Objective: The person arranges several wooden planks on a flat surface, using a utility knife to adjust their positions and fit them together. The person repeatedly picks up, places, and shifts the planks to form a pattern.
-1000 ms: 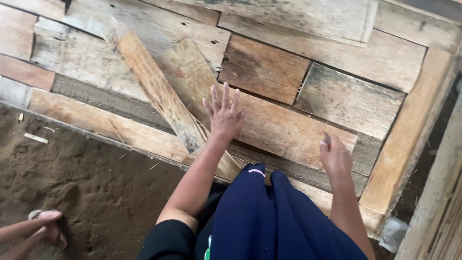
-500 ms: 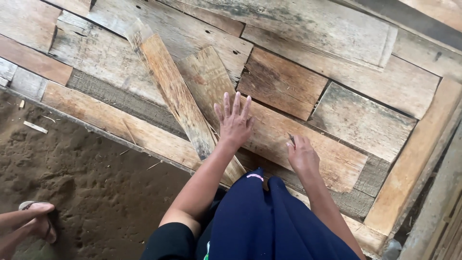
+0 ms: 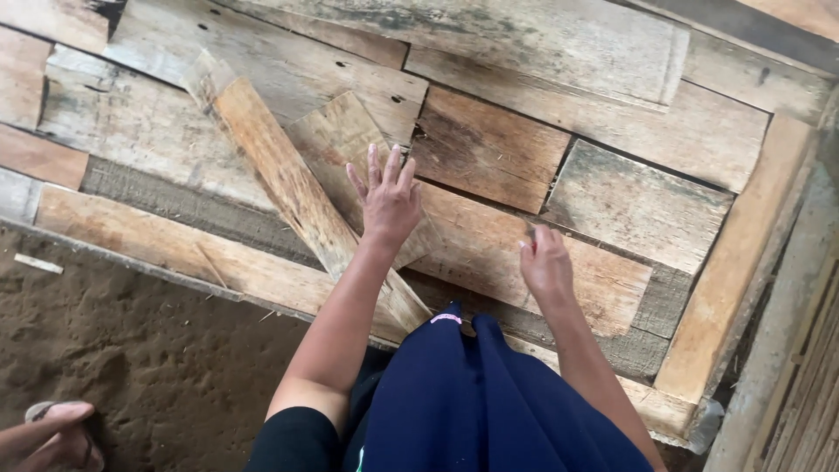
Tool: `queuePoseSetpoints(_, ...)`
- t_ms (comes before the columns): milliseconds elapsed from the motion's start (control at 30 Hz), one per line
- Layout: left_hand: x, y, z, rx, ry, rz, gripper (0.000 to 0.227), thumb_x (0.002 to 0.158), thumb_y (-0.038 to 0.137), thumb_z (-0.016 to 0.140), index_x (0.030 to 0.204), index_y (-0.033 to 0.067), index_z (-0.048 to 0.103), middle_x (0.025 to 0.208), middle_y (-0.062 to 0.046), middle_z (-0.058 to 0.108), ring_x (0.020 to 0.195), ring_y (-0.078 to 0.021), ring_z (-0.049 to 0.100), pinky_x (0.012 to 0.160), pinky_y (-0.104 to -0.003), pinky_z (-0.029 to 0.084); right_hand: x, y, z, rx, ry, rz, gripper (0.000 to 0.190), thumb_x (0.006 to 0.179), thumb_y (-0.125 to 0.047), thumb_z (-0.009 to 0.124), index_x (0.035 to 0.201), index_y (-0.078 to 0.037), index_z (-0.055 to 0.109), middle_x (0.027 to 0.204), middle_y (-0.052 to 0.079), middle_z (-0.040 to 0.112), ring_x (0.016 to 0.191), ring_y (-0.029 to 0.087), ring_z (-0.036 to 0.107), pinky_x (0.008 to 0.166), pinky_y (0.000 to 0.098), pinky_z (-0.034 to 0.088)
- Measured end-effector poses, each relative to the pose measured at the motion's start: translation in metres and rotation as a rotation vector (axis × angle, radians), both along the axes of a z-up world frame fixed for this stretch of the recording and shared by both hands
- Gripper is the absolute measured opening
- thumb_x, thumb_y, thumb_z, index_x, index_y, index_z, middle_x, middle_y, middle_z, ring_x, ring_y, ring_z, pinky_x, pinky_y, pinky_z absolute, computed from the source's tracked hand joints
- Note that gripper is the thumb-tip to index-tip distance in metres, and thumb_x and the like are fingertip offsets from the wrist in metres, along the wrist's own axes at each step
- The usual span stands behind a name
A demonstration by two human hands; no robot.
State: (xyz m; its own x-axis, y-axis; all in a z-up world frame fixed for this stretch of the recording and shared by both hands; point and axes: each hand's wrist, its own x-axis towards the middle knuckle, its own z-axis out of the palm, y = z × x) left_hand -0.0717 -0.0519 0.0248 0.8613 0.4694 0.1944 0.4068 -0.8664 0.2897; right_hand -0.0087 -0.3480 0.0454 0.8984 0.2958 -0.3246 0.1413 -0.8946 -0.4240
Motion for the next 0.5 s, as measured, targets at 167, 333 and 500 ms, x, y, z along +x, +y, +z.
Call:
queuePoseSetpoints(167, 0.040, 0.020, -0.018, -0.049, 0.044, -0.059, 0.055, 0.092, 0.031, 0.066, 0.145, 0.0243, 0.053, 0.157, -0.006, 0.043, 0.150, -0.0411, 0.027, 0.116, -0.073, 0.019, 0.040, 0.001, 0.032, 0.031, -0.016, -0.084, 0.037, 0.097, -0.026, 0.058, 0.130, -0.011, 0.050, 0.116, 0.021, 0.057, 0.111, 0.050, 0.061, 0.094, 0.0621, 0.052)
queuePoseSetpoints(333, 0.069, 0.037, 0.010, -0.081, 0.074, -0.180, 0.061, 0.091, 0.031, 0.068, 0.150, 0.0297, 0.050, 0.165, -0.008, 0.030, 0.152, -0.0470, 0.016, 0.117, -0.069, 0.023, 0.069, 0.019, 0.051, 0.022, 0.139, -0.104, 0.036, 0.105, -0.030, 0.036, 0.131, -0.005, 0.042, 0.126, 0.033, 0.056, 0.120, 0.057, 0.055, 0.101, 0.0662, 0.044)
queuePoseSetpoints(500, 0.074, 0.043, 0.033, -0.201, 0.275, -0.248, 0.071, 0.092, 0.048, 0.063, 0.157, 0.0330, 0.039, 0.173, -0.004, 0.013, 0.155, -0.0474, -0.001, 0.121, -0.071, 0.009, 0.102, 0.035, 0.013, -0.225, 0.179, -0.043, 0.031, 0.105, -0.040, 0.034, 0.122, -0.016, 0.042, 0.120, 0.025, 0.063, 0.112, 0.053, 0.064, 0.093, 0.0650, 0.051)
